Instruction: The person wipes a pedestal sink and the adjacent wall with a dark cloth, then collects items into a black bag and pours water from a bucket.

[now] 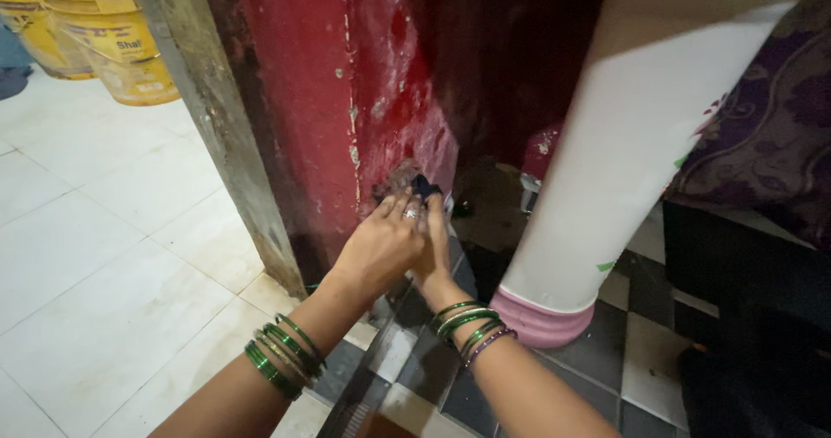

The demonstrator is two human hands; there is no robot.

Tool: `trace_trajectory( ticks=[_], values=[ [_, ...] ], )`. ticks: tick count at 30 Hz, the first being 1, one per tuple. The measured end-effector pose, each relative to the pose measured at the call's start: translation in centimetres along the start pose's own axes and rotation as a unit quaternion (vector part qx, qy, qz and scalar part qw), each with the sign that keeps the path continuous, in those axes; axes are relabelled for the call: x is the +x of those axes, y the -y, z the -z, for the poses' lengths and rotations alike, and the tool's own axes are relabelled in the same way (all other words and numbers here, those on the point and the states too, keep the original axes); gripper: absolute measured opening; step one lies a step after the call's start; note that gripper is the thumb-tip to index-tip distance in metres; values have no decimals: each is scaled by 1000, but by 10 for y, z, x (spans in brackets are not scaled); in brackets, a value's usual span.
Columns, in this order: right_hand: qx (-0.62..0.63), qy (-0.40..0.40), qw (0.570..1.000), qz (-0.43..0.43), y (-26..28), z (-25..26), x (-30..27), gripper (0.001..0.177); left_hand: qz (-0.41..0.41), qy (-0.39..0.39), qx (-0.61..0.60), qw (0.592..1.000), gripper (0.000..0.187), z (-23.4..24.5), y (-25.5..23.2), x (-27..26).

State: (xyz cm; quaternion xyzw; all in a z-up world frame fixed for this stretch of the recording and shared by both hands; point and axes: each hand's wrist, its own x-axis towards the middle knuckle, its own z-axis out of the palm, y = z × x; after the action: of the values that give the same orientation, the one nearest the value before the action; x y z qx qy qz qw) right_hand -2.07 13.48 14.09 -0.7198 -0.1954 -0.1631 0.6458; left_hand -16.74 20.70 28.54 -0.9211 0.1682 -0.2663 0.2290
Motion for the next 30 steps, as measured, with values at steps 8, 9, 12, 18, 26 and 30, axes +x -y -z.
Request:
trace_trajectory(
  ticks=[8, 9, 12, 18, 26, 30],
  values=[
    [297, 37, 917, 265, 118, 7, 75, 50, 10, -297, -4, 955, 49, 95, 44, 32],
    [-119, -111, 906, 390, 147, 13, 78, 60, 14, -329, 9, 944, 46, 106, 55, 38],
    [-61, -45, 926, 371, 230, 7, 120, 51, 64, -354, 35, 932, 34, 135, 87, 47],
    [92, 96, 971, 200, 254, -10, 128, 51, 124, -151, -103, 975, 49, 148, 117, 50],
    [-126, 29, 971, 203, 172, -13, 64, 86, 62, -242, 54, 967, 48, 63, 75, 24],
    [-139, -16, 956, 259, 116, -23, 43, 74, 66, -207, 82, 973, 47, 29, 53, 6]
  ],
)
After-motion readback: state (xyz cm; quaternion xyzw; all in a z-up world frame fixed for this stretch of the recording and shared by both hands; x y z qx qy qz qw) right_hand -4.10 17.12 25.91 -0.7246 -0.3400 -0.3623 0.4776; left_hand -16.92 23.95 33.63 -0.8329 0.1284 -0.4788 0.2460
